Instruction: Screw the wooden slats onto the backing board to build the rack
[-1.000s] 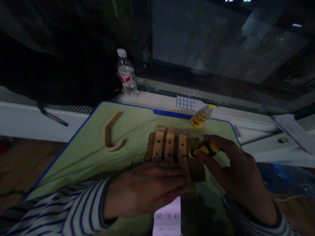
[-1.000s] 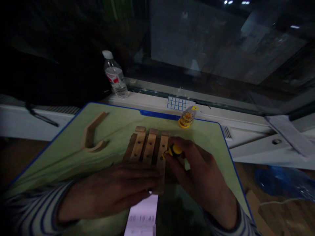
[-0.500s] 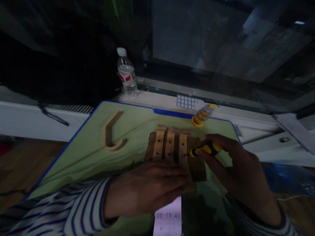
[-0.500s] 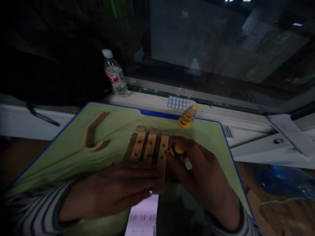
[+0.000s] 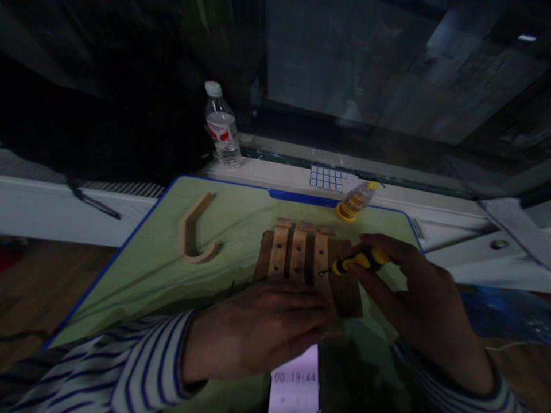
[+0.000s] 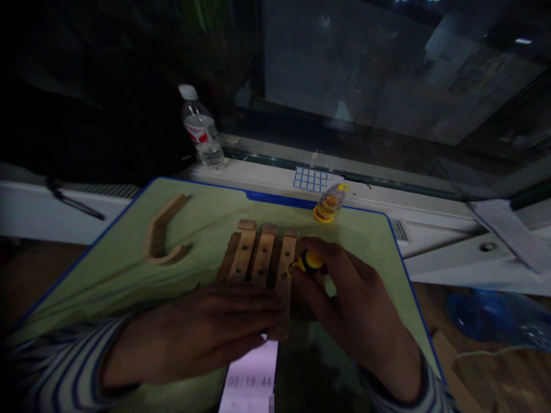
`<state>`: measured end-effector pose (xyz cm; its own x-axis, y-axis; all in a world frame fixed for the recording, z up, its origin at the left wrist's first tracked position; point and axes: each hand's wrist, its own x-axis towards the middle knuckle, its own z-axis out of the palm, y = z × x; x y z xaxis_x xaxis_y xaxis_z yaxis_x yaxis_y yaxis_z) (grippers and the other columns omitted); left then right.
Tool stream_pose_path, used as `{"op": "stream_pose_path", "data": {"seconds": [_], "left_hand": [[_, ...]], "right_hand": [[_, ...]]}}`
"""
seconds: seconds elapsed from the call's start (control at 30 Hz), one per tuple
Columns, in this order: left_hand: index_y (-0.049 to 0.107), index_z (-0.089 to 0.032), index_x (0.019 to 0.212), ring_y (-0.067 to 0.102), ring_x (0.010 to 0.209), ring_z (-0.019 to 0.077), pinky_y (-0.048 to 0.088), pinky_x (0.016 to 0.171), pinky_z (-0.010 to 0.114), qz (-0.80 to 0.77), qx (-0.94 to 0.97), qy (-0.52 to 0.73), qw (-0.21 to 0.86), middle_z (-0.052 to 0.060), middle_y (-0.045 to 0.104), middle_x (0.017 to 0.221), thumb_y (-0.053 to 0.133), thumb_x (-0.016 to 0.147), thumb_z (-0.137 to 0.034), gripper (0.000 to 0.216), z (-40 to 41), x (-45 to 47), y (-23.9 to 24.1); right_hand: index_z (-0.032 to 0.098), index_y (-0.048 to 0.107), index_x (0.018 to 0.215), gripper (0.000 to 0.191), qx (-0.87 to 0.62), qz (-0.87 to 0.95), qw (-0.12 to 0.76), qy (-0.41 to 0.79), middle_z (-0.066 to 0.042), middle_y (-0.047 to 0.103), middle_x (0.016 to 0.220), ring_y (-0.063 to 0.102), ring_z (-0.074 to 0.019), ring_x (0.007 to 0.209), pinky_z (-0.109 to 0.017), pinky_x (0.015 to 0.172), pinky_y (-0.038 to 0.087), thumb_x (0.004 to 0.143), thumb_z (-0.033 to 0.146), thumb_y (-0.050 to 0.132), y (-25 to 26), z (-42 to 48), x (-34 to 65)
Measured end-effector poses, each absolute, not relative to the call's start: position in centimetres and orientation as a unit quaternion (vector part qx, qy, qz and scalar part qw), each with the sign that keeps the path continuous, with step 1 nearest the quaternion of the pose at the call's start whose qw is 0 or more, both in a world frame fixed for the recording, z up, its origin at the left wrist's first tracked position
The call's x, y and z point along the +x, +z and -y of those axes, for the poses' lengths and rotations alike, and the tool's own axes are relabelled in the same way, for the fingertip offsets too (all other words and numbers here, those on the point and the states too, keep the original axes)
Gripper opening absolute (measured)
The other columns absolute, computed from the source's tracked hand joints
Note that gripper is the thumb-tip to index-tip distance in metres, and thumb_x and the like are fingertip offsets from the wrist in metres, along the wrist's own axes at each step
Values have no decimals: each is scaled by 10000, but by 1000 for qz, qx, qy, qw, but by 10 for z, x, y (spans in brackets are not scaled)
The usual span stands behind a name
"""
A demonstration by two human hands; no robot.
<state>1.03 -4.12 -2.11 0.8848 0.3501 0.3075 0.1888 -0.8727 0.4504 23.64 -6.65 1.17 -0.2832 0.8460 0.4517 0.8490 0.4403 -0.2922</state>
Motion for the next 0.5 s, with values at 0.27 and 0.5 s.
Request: {"op": "stream_pose_path", "data": {"seconds": [0.27, 0.5], "left_hand": [[597, -158, 1177, 611, 1092, 159, 488, 956, 277, -145, 945, 203, 211, 40, 651, 1208, 405, 977, -249, 292, 43, 10, -23], [577, -140, 1208, 579, 1141, 166, 453, 1010, 290, -147, 947, 198, 205, 41, 634, 1235, 418, 974, -248, 303, 44, 10, -25]], "right_hand": [[224, 506, 1164, 288, -526, 803, 281, 5, -37, 687, 941, 682, -162, 778, -230, 579, 561, 888, 290, 555, 12, 66, 237], [218, 511, 1145, 278, -521, 803, 290, 3, -20, 688, 915, 675, -141, 754, -206, 606, 559, 881, 281, 572, 13, 66, 235]]}}
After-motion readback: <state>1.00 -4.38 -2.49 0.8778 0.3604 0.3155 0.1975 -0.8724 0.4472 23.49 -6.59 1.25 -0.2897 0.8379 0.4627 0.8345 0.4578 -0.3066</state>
